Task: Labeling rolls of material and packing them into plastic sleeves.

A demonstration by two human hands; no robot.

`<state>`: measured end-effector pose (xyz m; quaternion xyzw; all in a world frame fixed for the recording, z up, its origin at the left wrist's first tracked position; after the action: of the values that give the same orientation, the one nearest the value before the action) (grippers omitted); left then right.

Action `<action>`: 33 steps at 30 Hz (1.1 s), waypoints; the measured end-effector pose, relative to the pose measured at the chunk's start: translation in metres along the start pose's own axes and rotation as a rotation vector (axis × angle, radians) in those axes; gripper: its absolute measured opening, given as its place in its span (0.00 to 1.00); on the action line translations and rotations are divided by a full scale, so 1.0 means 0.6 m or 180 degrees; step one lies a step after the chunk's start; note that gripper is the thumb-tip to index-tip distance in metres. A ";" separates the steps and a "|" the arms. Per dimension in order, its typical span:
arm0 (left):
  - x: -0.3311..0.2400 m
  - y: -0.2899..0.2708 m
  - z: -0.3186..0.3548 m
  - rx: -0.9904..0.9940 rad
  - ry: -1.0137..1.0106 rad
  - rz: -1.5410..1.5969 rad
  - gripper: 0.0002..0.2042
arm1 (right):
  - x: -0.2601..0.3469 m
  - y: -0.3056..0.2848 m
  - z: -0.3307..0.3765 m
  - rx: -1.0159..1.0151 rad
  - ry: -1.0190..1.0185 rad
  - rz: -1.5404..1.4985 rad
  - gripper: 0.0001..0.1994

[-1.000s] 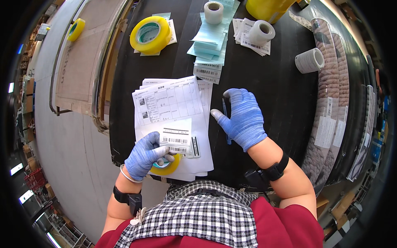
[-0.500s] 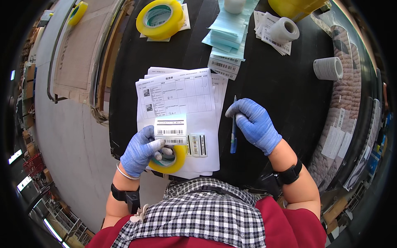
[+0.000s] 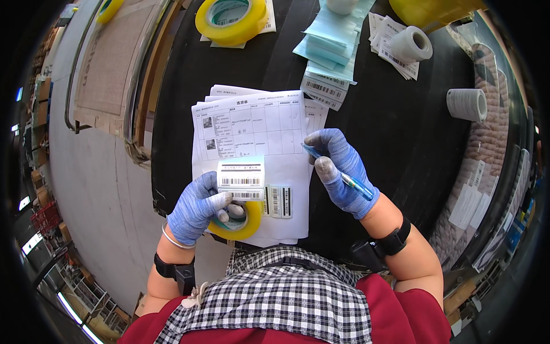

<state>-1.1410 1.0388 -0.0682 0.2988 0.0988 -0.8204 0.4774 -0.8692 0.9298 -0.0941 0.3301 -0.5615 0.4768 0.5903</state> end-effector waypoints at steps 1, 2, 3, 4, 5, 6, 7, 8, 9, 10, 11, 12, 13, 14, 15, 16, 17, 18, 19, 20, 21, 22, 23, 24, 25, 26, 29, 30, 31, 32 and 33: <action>0.001 -0.001 0.000 0.0004 0.0009 0.0026 0.19 | -0.006 0.002 0.001 0.0004 0.0006 -0.0002 0.22; 0.001 -0.001 0.000 0.0008 0.0019 0.0051 0.19 | -0.013 0.004 0.001 -0.0052 0.0067 0.0049 0.19; 0.001 -0.001 0.000 0.0007 0.0015 0.0055 0.19 | -0.018 0.005 0.001 -0.0108 0.0125 0.0104 0.17; -0.001 0.000 0.000 0.0007 0.0022 0.0078 0.19 | -0.022 0.005 0.001 -0.0106 0.0129 0.0104 0.17; -0.002 0.001 0.000 0.0008 0.0030 0.0100 0.19 | -0.025 0.004 0.000 -0.0105 0.0119 0.0139 0.14; -0.002 0.001 0.001 0.0002 0.0027 0.0102 0.19 | -0.027 0.004 -0.001 -0.0099 0.0108 0.0168 0.12; -0.003 0.002 0.000 -0.0004 0.0034 0.0077 0.19 | -0.027 0.004 -0.001 -0.0094 0.0109 0.0164 0.12; -0.003 0.002 0.000 -0.0009 0.0041 0.0052 0.20 | -0.026 0.004 -0.002 -0.0104 0.0113 0.0208 0.11; -0.003 0.002 0.000 -0.0011 0.0038 0.0051 0.20 | -0.025 0.004 -0.002 -0.0115 0.0117 0.0251 0.10; -0.002 0.003 0.000 0.0009 0.0017 0.0069 0.20 | -0.024 0.004 -0.002 -0.0115 0.0119 0.0250 0.10; -0.002 0.003 -0.001 0.0032 -0.0003 0.0087 0.20 | -0.024 0.004 -0.003 -0.0150 0.0171 0.0210 0.10; -0.001 0.002 -0.002 0.0039 -0.0001 0.0088 0.20 | -0.024 0.004 -0.004 -0.0189 0.0220 0.0176 0.09; 0.001 0.001 -0.004 0.0051 -0.0017 0.0059 0.21 | -0.024 0.004 -0.004 -0.0195 0.0220 0.0186 0.09; 0.002 0.000 -0.005 0.0067 -0.0032 0.0032 0.21 | -0.024 0.003 -0.004 -0.0166 0.0255 0.0239 0.09; 0.001 0.002 -0.006 0.0088 -0.0025 0.0052 0.21 | -0.024 -0.001 -0.006 -0.0131 0.0290 0.0309 0.09; -0.001 0.002 -0.003 0.0099 -0.0020 0.0073 0.21 | -0.020 -0.001 -0.007 -0.0144 0.0200 0.0501 0.09; -0.001 0.001 -0.001 0.0113 -0.0014 0.0095 0.22 | -0.015 0.003 -0.008 -0.0157 0.0110 0.0696 0.09; 0.002 -0.002 -0.001 0.0134 -0.0005 0.0164 0.23 | -0.018 0.006 -0.009 -0.0229 0.0107 0.0770 0.10; 0.002 -0.007 -0.001 0.0154 -0.0006 0.0117 0.24 | -0.021 0.010 -0.010 -0.0297 0.0062 0.0794 0.10; 0.004 -0.009 -0.002 0.0154 -0.0006 0.0137 0.24 | -0.020 0.012 -0.013 -0.0347 0.0109 0.0798 0.09; 0.007 -0.012 -0.002 0.0142 -0.0012 0.0146 0.24 | -0.021 0.016 -0.014 -0.0398 0.0160 0.0785 0.09; 0.009 -0.011 -0.003 0.0154 -0.0012 0.0162 0.24 | -0.024 0.014 -0.014 -0.0394 0.0162 0.0804 0.09; 0.011 -0.010 -0.005 0.0156 -0.0025 0.0157 0.24 | -0.026 0.012 -0.015 -0.0414 0.0090 0.0831 0.09; 0.012 -0.012 -0.005 0.0147 -0.0041 0.0140 0.24 | -0.027 0.014 -0.015 -0.0434 0.0019 0.0840 0.09; 0.010 -0.011 -0.004 0.0140 -0.0046 0.0144 0.24 | -0.026 0.014 -0.015 -0.0427 0.0023 0.0836 0.09; 0.006 -0.007 -0.004 0.0186 -0.0019 0.0138 0.25 | -0.024 0.012 -0.015 -0.0401 0.0060 0.0937 0.08; -0.005 0.000 -0.003 0.0181 -0.0030 0.0152 0.21 | -0.016 0.015 -0.019 -0.0368 0.0059 0.1069 0.08; -0.006 0.002 -0.003 0.0140 -0.0064 0.0173 0.16 | -0.015 0.016 -0.020 -0.0368 0.0019 0.1111 0.08; -0.004 0.001 -0.003 0.0137 -0.0065 0.0177 0.16 | -0.015 0.018 -0.022 -0.0363 0.0019 0.1110 0.08; -0.002 0.000 -0.003 0.0135 -0.0077 0.0181 0.17 | -0.015 0.020 -0.025 -0.0378 -0.0101 0.1241 0.07; 0.000 -0.001 -0.003 0.0136 -0.0090 0.0184 0.17 | -0.014 0.023 -0.027 -0.0395 -0.0219 0.1372 0.07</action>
<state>-1.1409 1.0400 -0.0700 0.3000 0.0658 -0.8123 0.4958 -0.8756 0.9475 -0.1070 0.1816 -0.6671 0.5449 0.4744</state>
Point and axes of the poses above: each hand's wrist, its own z-axis away from the middle knuckle, its own y-axis out of the palm, x = y × z, the point moved 2 cm from there along -z, towards the middle knuckle, and after that the axes turned 9 degrees about -x, right-handed, at the moved point
